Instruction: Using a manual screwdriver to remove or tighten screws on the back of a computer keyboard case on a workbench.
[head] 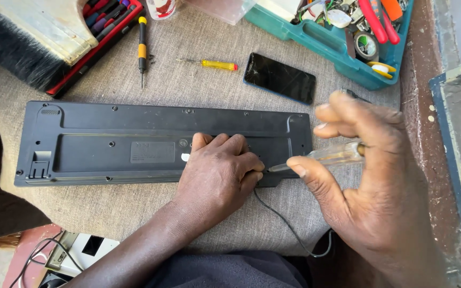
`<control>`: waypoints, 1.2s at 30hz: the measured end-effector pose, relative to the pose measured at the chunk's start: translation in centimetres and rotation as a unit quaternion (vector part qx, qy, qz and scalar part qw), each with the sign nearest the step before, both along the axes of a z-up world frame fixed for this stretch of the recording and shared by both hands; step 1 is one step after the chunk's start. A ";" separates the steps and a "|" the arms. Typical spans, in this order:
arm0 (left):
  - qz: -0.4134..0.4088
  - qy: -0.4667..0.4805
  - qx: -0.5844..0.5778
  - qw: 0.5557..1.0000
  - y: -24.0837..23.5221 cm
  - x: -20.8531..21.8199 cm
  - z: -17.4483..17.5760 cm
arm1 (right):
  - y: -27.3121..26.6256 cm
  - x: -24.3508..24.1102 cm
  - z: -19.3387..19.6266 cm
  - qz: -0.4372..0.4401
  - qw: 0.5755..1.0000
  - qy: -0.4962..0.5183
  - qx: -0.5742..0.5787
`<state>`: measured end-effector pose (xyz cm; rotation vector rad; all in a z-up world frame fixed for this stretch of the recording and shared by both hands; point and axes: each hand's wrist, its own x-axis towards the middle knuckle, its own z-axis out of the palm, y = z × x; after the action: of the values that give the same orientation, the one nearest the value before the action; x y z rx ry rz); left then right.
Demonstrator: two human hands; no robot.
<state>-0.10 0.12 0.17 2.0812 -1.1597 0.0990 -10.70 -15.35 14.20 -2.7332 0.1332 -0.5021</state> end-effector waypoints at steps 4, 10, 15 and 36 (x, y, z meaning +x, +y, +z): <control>-0.001 -0.007 -0.006 1.000 -0.2 0.2 0.2 | -1.4 -0.6 -2.0 0.043 0.996 -0.061 0.038; 0.000 -0.005 -0.002 1.000 0.0 0.2 -0.1 | -1.6 -1.2 0.3 0.144 0.989 -0.015 0.023; -0.001 -0.012 -0.015 1.000 -0.1 0.1 0.2 | -2.0 -2.5 1.6 0.158 0.985 0.055 0.033; -0.007 -0.016 0.004 1.000 -0.1 -0.1 0.0 | -2.4 -0.9 1.7 0.120 0.991 0.053 -0.005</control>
<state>-0.21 0.07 0.15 2.0853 -1.1958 0.1198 -11.61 -17.74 15.91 -2.7357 -0.1694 -0.2915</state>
